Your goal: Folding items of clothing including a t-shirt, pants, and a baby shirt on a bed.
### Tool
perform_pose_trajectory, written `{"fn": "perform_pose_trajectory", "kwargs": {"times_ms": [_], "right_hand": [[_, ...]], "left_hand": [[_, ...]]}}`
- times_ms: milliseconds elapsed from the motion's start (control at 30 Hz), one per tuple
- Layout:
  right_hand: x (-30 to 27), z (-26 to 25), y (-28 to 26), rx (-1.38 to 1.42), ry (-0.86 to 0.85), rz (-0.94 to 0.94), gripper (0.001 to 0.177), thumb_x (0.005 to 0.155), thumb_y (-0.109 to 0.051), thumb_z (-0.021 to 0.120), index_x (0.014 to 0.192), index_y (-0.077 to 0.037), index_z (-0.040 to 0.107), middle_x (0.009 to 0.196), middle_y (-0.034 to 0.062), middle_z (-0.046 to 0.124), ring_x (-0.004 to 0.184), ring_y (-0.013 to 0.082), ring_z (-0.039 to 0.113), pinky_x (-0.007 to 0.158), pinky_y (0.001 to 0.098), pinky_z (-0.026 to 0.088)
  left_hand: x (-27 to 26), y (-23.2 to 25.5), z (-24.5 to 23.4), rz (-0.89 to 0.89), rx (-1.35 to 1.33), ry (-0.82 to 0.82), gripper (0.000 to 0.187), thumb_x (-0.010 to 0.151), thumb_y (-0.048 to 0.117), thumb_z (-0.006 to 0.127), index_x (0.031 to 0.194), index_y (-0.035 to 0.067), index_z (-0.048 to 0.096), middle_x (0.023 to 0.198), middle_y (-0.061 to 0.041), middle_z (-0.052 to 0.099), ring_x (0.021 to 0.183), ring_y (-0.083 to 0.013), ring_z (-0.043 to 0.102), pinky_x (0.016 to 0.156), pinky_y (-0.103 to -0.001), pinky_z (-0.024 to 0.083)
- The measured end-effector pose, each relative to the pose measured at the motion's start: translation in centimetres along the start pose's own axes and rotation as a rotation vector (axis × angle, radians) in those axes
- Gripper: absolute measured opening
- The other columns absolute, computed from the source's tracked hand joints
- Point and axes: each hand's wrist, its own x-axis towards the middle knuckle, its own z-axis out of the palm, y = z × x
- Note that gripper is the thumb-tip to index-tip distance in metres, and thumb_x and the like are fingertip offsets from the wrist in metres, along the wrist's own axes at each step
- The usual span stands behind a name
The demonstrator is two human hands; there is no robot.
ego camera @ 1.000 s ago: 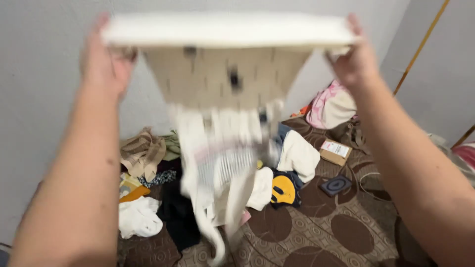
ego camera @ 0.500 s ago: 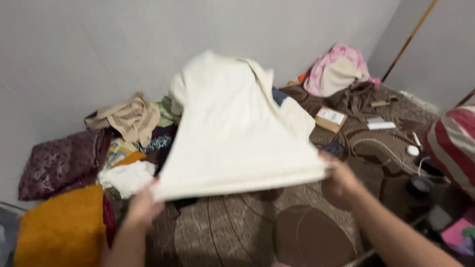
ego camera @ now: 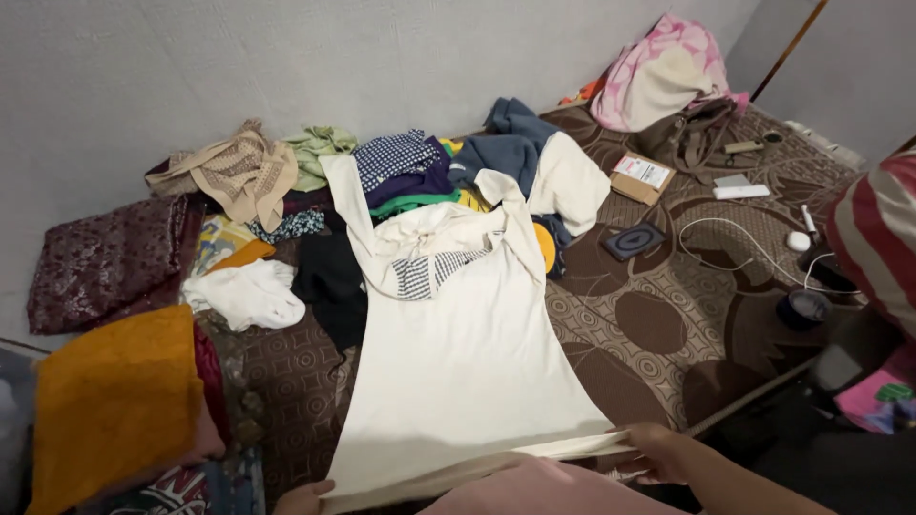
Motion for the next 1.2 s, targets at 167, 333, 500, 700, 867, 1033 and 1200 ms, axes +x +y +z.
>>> {"fn": "perform_pose_trajectory", "kwargs": {"times_ms": [167, 333, 500, 700, 867, 1033, 1200], "right_hand": [[5.3, -1.2, 1.8, 0.023, -0.057, -0.038, 0.038, 0.103, -0.031, 0.054, 0.137, -0.021, 0.066, 0.112, 0.0053, 0.069, 0.103, 0.0208, 0.066, 0.078, 0.0383, 0.052], [4.6, -0.8, 0.4, -0.048, 0.002, -0.068, 0.042, 0.102, -0.025, 0.061, 0.144, -0.026, 0.062, 0.130, 0.0026, 0.061, 0.112, 0.0216, 0.063, 0.088, 0.0410, 0.056], [5.1, -0.5, 0.0, -0.004, 0.017, -0.139, 0.046, 0.098, -0.024, 0.058, 0.144, -0.021, 0.062, 0.135, 0.0047, 0.064, 0.108, 0.0254, 0.065, 0.089, 0.0419, 0.057], [4.3, 1.3, 0.3, 0.076, -0.056, -0.088, 0.049, 0.097, -0.022, 0.060, 0.146, -0.014, 0.058, 0.117, 0.0077, 0.065, 0.099, 0.0211, 0.063, 0.083, 0.0401, 0.054], [5.6, 1.6, 1.3, 0.100, -0.236, -0.098, 0.052, 0.097, -0.023, 0.063, 0.148, -0.014, 0.055, 0.099, 0.0030, 0.055, 0.080, 0.0155, 0.056, 0.068, 0.0337, 0.051], [7.4, 2.3, -0.2, 0.082, -0.113, -0.036, 0.050, 0.095, -0.018, 0.060, 0.145, -0.017, 0.054, 0.113, 0.0041, 0.070, 0.088, 0.0186, 0.070, 0.069, 0.0352, 0.057], [12.4, 2.9, -1.5, 0.094, -0.059, -0.082, 0.050, 0.094, -0.016, 0.063, 0.143, -0.015, 0.057, 0.118, 0.0074, 0.067, 0.096, 0.0217, 0.070, 0.070, 0.0368, 0.058]], "left_hand": [[-2.0, -0.9, 1.4, -0.025, -0.105, -0.020, 0.059, 0.097, 0.004, 0.060, 0.155, 0.013, 0.052, 0.151, -0.009, 0.054, 0.131, -0.0278, 0.059, 0.114, -0.041, 0.046], [-3.9, -1.5, 2.8, -0.093, -0.261, -0.035, 0.069, 0.095, 0.007, 0.070, 0.158, 0.010, 0.043, 0.158, -0.013, 0.048, 0.141, -0.0347, 0.054, 0.119, -0.046, 0.045], [-8.1, -0.3, 3.2, -0.168, -0.290, 0.023, 0.069, 0.099, 0.017, 0.068, 0.160, 0.013, 0.038, 0.160, -0.010, 0.046, 0.138, -0.0370, 0.056, 0.116, -0.053, 0.046], [-7.2, -0.7, 3.9, -0.263, -0.170, -0.018, 0.060, 0.101, 0.024, 0.065, 0.157, 0.020, 0.045, 0.157, -0.007, 0.050, 0.133, -0.0306, 0.060, 0.112, -0.054, 0.041], [-8.9, 0.5, 5.5, -0.147, -0.163, 0.058, 0.053, 0.097, 0.024, 0.064, 0.149, 0.024, 0.055, 0.144, -0.009, 0.063, 0.118, -0.0292, 0.070, 0.103, -0.052, 0.046], [-6.0, 4.2, 5.6, 0.108, -0.139, 0.099, 0.051, 0.093, 0.025, 0.066, 0.143, 0.019, 0.059, 0.127, -0.009, 0.070, 0.098, -0.0267, 0.073, 0.075, -0.043, 0.049], [-4.3, 12.2, 4.8, 0.417, -0.038, 0.156, 0.047, 0.089, 0.022, 0.068, 0.135, 0.013, 0.065, 0.113, -0.015, 0.076, 0.089, -0.0258, 0.070, 0.070, -0.037, 0.051]]}}
